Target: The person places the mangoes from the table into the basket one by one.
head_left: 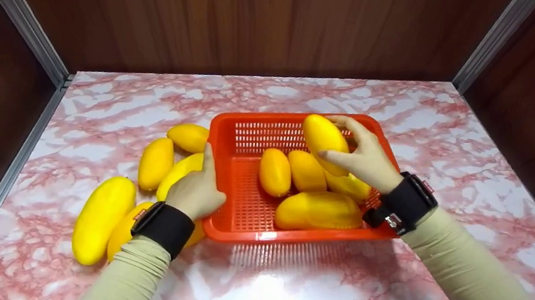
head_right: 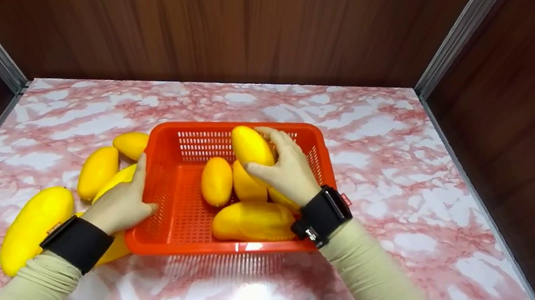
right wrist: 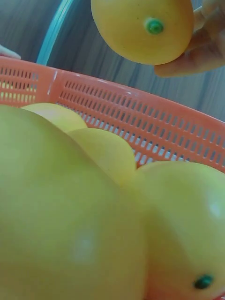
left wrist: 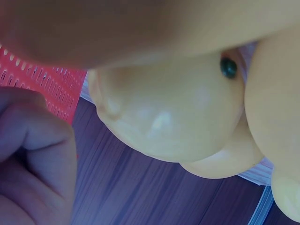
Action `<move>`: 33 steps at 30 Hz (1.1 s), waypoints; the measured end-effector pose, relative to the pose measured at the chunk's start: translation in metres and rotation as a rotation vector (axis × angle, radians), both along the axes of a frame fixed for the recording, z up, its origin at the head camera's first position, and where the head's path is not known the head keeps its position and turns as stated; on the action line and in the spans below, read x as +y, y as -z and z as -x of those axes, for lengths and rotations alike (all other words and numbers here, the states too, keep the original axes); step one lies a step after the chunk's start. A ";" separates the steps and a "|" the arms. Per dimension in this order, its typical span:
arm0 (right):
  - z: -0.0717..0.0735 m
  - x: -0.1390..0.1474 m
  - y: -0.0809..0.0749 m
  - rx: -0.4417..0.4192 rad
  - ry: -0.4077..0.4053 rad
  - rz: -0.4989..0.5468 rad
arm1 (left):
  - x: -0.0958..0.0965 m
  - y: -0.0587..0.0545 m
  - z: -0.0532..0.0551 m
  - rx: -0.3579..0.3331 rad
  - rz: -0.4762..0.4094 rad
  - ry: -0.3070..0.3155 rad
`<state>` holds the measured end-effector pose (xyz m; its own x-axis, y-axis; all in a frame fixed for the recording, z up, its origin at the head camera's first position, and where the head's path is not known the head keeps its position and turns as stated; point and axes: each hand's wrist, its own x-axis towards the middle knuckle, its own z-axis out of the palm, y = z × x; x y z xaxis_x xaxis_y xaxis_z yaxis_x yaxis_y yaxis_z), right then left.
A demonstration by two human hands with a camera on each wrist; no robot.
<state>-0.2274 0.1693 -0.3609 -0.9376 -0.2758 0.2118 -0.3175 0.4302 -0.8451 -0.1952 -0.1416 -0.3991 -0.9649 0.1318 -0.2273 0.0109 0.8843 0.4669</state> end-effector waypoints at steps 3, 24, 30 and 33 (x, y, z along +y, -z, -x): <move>0.000 -0.005 0.000 0.012 -0.015 -0.030 | 0.000 0.001 0.000 0.004 0.001 0.006; 0.002 -0.037 0.011 0.062 -0.074 -0.062 | -0.001 0.001 0.001 0.013 0.004 0.001; 0.000 -0.048 0.013 0.059 -0.104 -0.073 | 0.000 0.002 0.001 0.006 -0.004 -0.005; -0.001 -0.054 0.014 0.052 -0.116 -0.073 | 0.000 0.002 0.001 0.009 0.002 -0.007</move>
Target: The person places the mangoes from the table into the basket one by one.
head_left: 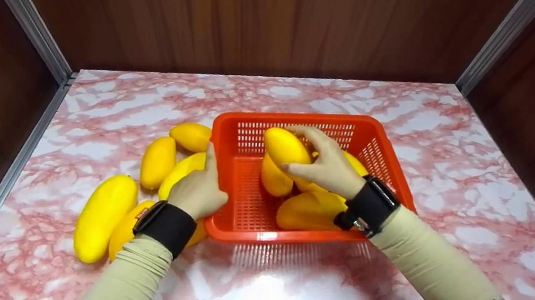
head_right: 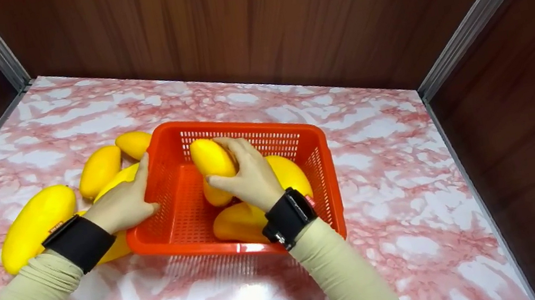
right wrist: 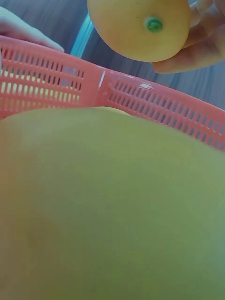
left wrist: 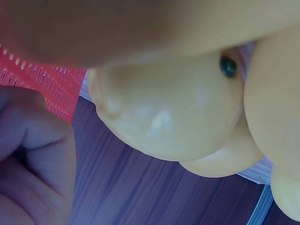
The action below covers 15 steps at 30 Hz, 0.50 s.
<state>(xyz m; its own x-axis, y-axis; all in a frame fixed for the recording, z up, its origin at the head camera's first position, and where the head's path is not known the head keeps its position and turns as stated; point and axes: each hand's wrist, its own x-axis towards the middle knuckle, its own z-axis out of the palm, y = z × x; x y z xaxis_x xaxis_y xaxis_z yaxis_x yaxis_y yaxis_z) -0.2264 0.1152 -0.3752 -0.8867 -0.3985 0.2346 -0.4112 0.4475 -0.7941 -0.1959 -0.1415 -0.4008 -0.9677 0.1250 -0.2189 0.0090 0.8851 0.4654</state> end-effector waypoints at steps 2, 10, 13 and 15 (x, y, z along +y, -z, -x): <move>0.000 -0.004 0.001 -0.006 -0.013 -0.002 | 0.000 0.000 0.000 0.004 0.003 0.000; 0.000 -0.015 0.005 -0.009 -0.043 -0.047 | 0.000 0.000 0.001 0.007 0.009 -0.001; 0.000 -0.018 0.006 -0.025 -0.062 -0.073 | 0.000 0.000 0.000 0.003 0.010 -0.001; 0.001 -0.021 0.007 -0.036 -0.071 -0.090 | 0.000 0.000 0.000 0.002 0.009 -0.001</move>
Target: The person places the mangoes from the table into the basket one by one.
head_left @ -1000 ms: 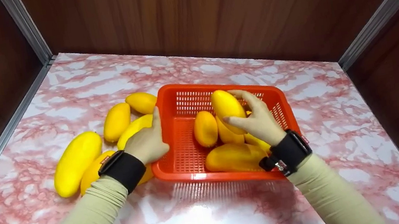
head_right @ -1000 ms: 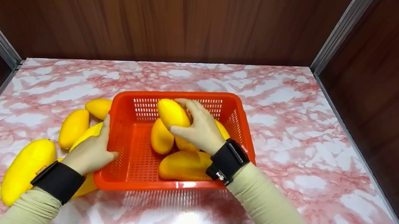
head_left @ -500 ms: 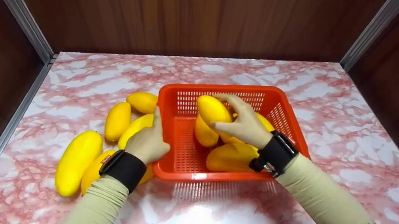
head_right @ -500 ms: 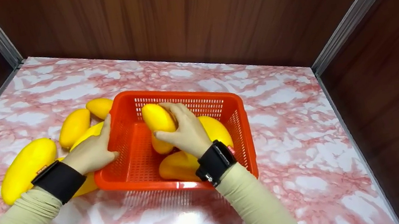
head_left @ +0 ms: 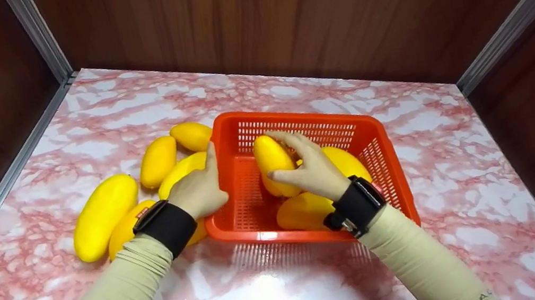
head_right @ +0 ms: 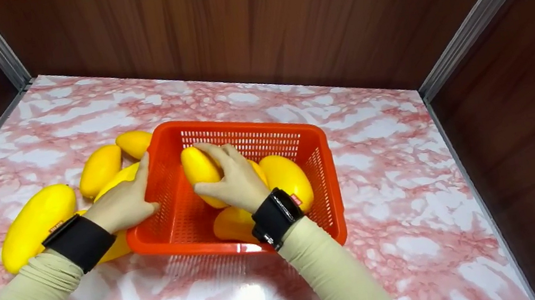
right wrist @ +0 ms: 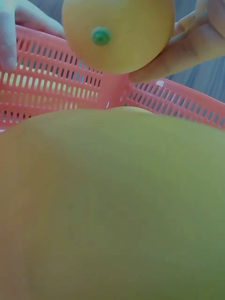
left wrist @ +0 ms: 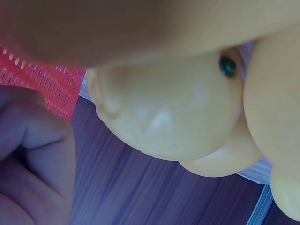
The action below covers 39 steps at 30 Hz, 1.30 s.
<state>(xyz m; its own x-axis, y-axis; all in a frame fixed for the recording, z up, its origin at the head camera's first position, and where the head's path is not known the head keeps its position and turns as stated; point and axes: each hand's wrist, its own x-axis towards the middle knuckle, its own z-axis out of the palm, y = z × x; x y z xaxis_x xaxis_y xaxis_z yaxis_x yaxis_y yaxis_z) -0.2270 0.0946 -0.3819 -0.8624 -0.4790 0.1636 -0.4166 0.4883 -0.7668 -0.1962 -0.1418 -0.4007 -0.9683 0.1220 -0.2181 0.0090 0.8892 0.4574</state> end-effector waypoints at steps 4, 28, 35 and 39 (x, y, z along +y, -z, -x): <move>0.000 -0.004 0.001 0.008 -0.024 -0.037 | 0.000 0.000 0.000 0.001 -0.005 0.000; 0.001 -0.021 0.011 -0.014 -0.131 -0.234 | 0.001 -0.001 0.001 0.001 -0.016 0.010; 0.001 -0.024 0.014 -0.040 -0.140 -0.244 | 0.000 0.000 0.000 -0.007 -0.014 0.001; 0.001 -0.025 0.014 -0.045 -0.156 -0.250 | 0.000 0.000 0.000 -0.017 -0.020 -0.006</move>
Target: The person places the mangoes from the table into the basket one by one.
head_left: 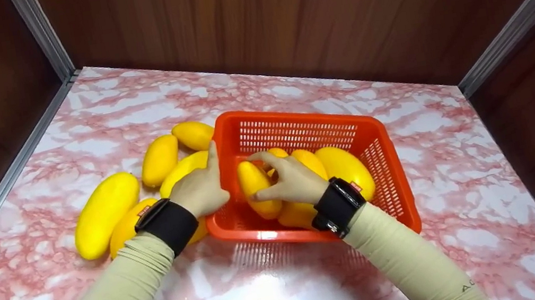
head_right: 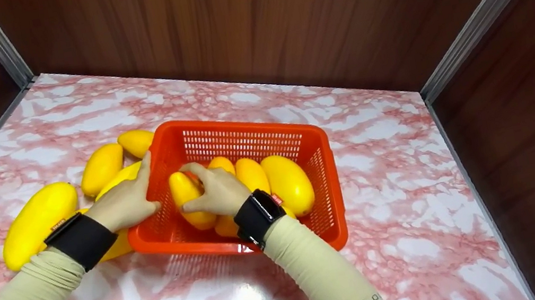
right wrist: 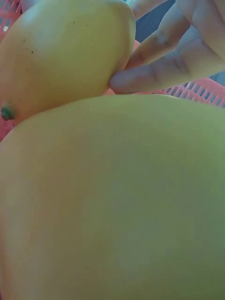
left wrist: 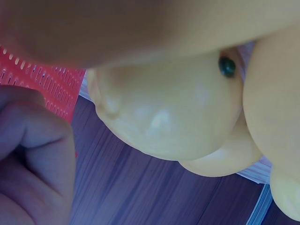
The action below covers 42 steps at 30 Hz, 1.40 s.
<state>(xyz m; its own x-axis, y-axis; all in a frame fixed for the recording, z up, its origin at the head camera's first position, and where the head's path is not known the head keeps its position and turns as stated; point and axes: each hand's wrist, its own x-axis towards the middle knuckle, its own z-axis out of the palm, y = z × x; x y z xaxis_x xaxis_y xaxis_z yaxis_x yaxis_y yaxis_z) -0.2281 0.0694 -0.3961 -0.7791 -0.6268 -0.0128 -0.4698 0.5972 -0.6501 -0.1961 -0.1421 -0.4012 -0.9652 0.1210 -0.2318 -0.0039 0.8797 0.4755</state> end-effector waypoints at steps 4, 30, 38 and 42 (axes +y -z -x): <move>0.001 -0.003 0.001 -0.004 -0.005 -0.015 | 0.000 0.000 0.000 0.010 0.001 0.006; 0.003 -0.006 0.004 -0.059 0.018 -0.174 | 0.000 0.000 0.000 0.019 0.006 0.009; 0.003 -0.012 0.005 0.018 0.006 -0.276 | 0.001 0.000 0.001 0.027 0.006 0.015; 0.003 -0.015 0.005 0.024 0.005 -0.308 | 0.000 0.001 0.000 0.012 0.000 0.006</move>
<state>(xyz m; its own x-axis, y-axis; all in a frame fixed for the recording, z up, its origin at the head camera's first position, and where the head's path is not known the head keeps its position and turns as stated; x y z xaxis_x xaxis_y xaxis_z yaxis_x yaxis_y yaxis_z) -0.2315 0.0544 -0.4011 -0.7847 -0.5922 -0.1833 -0.4791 0.7670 -0.4269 -0.1963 -0.1420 -0.4017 -0.9671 0.1273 -0.2201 0.0075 0.8795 0.4758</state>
